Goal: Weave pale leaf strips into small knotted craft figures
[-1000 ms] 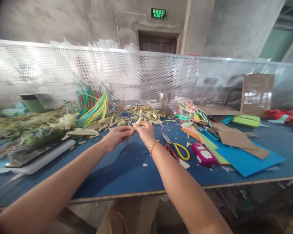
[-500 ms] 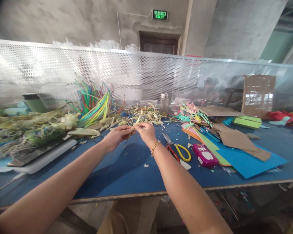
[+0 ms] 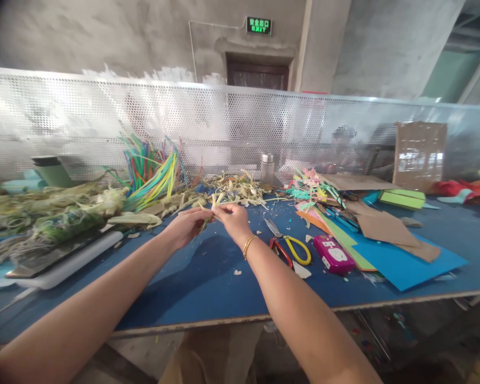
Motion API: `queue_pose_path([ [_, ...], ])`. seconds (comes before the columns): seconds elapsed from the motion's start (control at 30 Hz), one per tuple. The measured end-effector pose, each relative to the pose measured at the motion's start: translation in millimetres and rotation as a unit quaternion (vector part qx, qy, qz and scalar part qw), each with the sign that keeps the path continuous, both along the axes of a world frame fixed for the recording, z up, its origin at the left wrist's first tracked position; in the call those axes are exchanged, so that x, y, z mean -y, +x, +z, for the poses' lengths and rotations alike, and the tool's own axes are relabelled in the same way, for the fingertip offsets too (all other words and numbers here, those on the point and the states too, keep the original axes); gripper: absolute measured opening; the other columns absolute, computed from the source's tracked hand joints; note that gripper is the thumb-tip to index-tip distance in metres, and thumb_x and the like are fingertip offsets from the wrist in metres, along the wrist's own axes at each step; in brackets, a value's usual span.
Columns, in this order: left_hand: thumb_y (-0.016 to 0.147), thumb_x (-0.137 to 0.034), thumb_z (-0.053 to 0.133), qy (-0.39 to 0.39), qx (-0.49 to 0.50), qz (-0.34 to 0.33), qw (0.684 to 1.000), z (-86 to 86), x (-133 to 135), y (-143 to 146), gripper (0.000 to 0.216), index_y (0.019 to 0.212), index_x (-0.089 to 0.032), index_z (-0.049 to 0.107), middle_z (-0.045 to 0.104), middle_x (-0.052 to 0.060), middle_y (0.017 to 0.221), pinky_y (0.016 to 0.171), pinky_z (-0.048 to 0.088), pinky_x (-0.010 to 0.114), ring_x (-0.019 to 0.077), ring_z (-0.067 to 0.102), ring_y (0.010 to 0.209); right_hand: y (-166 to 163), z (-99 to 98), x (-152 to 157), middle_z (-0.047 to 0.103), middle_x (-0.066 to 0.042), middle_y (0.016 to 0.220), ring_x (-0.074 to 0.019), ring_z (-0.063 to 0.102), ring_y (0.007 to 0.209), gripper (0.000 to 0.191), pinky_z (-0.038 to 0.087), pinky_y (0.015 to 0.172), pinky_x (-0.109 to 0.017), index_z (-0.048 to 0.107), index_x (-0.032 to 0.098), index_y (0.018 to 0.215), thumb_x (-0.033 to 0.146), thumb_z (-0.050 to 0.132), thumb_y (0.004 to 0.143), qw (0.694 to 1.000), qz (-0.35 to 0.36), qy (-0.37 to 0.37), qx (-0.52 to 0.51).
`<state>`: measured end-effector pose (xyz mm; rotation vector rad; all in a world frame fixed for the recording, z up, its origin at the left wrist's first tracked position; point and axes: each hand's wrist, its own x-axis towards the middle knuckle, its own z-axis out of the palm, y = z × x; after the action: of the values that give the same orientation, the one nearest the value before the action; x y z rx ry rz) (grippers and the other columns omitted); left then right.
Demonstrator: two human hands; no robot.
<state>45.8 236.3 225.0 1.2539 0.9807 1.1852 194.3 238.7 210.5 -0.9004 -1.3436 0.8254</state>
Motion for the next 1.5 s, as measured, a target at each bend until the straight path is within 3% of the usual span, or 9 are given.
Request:
queue_pose_path([
  [0.27, 0.060, -0.028, 0.074, 0.024, -0.033, 0.003, 0.999, -3.0, -1.1, 1.0, 0.016, 0.061, -0.015, 0.065, 0.065, 0.003, 0.062, 0.046, 0.025, 0.024, 0.0070, 0.041, 0.046, -6.3, -1.3, 0.3, 0.064, 0.001, 0.063, -0.0148, 0.056, 0.065, 0.025, 0.045, 0.070, -0.029, 0.065, 0.019, 0.059, 0.042, 0.074, 0.062, 0.999, 0.001, -0.003, -0.047],
  [0.5, 0.064, -0.041, 0.076, 0.022, -0.020, -0.020, 0.999, -4.8, 4.2, 4.0, 0.027, 0.071, -0.016, 0.069, 0.062, 0.003, 0.064, 0.048, 0.028, 0.024, 0.0087, 0.046, 0.051, -1.8, -0.5, -0.6, 0.062, 0.001, 0.061, -0.0130, 0.052, 0.061, 0.030, 0.042, 0.065, -0.028, 0.064, 0.018, 0.061, 0.047, 0.074, 0.061, 0.996, 0.013, -0.015, -0.083],
  [0.67, 0.061, -0.035, 0.074, 0.011, -0.006, -0.005, 1.000, -4.3, 2.4, 5.3, 0.022, 0.067, -0.015, 0.068, 0.059, 0.000, 0.058, 0.045, 0.022, 0.024, 0.0059, 0.035, 0.045, -2.3, -0.9, 1.7, 0.065, -0.001, 0.065, -0.0147, 0.055, 0.065, 0.026, 0.043, 0.070, -0.030, 0.068, 0.018, 0.065, 0.043, 0.074, 0.061, 0.997, 0.034, -0.030, -0.067],
  [0.77, 0.060, -0.032, 0.072, 0.000, -0.028, 0.011, 1.000, -6.1, 0.9, 5.5, 0.018, 0.066, -0.016, 0.067, 0.062, 0.002, 0.061, 0.045, 0.023, 0.024, 0.0068, 0.038, 0.045, -1.7, -1.2, 2.2, 0.067, -0.001, 0.069, -0.0166, 0.057, 0.070, 0.027, 0.043, 0.070, -0.030, 0.069, 0.018, 0.067, 0.045, 0.071, 0.064, 0.998, -0.002, -0.043, -0.053],
  [0.93, 0.061, -0.040, 0.073, 0.004, -0.140, -0.058, 0.989, -14.0, 0.7, 5.0, 0.025, 0.065, -0.015, 0.071, 0.060, 0.002, 0.056, 0.049, 0.030, 0.026, 0.0103, 0.044, 0.048, 8.3, -3.4, -6.2, 0.070, -0.004, 0.084, -0.0191, 0.060, 0.080, 0.036, 0.043, 0.074, -0.031, 0.069, 0.018, 0.082, 0.050, 0.067, 0.067, 0.989, -0.104, -0.055, -0.084],
  [1.1, 0.062, -0.051, 0.075, 0.089, -0.278, 0.041, 0.956, -14.4, -5.3, -0.3, 0.043, 0.090, -0.018, 0.074, 0.072, 0.006, 0.083, 0.064, 0.044, 0.027, 0.0204, 0.063, 0.075, 14.5, -6.8, -13.0, 0.069, -0.006, 0.087, -0.0191, 0.060, 0.082, 0.037, 0.045, 0.079, -0.032, 0.066, 0.016, 0.087, 0.045, 0.069, 0.064, 0.981, -0.168, -0.027, -0.091],
  [1.23, 0.074, -0.044, 0.066, 0.143, -0.379, 0.167, 0.899, -2.5, -15.8, -22.7, 0.043, 0.112, -0.023, 0.070, 0.072, 0.007, 0.108, 0.078, 0.046, 0.029, 0.0234, 0.064, 0.096, 15.6, -11.2, -15.1, 0.069, -0.007, 0.090, -0.0196, 0.061, 0.083, 0.038, 0.047, 0.079, -0.033, 0.065, 0.016, 0.090, 0.044, 0.069, 0.065, 0.980, -0.183, -0.020, -0.074],
  [1.4, 0.078, -0.035, 0.059, 0.121, -0.448, 0.265, 0.845, 23.3, -31.8, -71.7, 0.024, 0.094, -0.026, 0.075, 0.075, 0.007, 0.097, 0.078, 0.045, 0.032, 0.0261, 0.066, 0.090, 17.1, -17.1, -18.6, 0.070, -0.007, 0.089, -0.0200, 0.062, 0.082, 0.032, 0.047, 0.079, -0.033, 0.066, 0.017, 0.089, 0.041, 0.066, 0.067, 0.983, -0.176, -0.015, -0.052],
  [1.5, 0.074, -0.033, 0.063, 0.133, -0.485, 0.258, 0.825, 31.0, -44.1, -87.7, 0.018, 0.084, -0.027, 0.076, 0.074, 0.010, 0.094, 0.079, 0.044, 0.036, 0.0307, 0.065, 0.090, 17.1, -18.9, -19.6, 0.071, -0.008, 0.092, -0.0212, 0.063, 0.084, 0.028, 0.047, 0.081, -0.034, 0.067, 0.017, 0.086, 0.039, 0.065, 0.068, 0.987, -0.159, -0.015, -0.030],
])
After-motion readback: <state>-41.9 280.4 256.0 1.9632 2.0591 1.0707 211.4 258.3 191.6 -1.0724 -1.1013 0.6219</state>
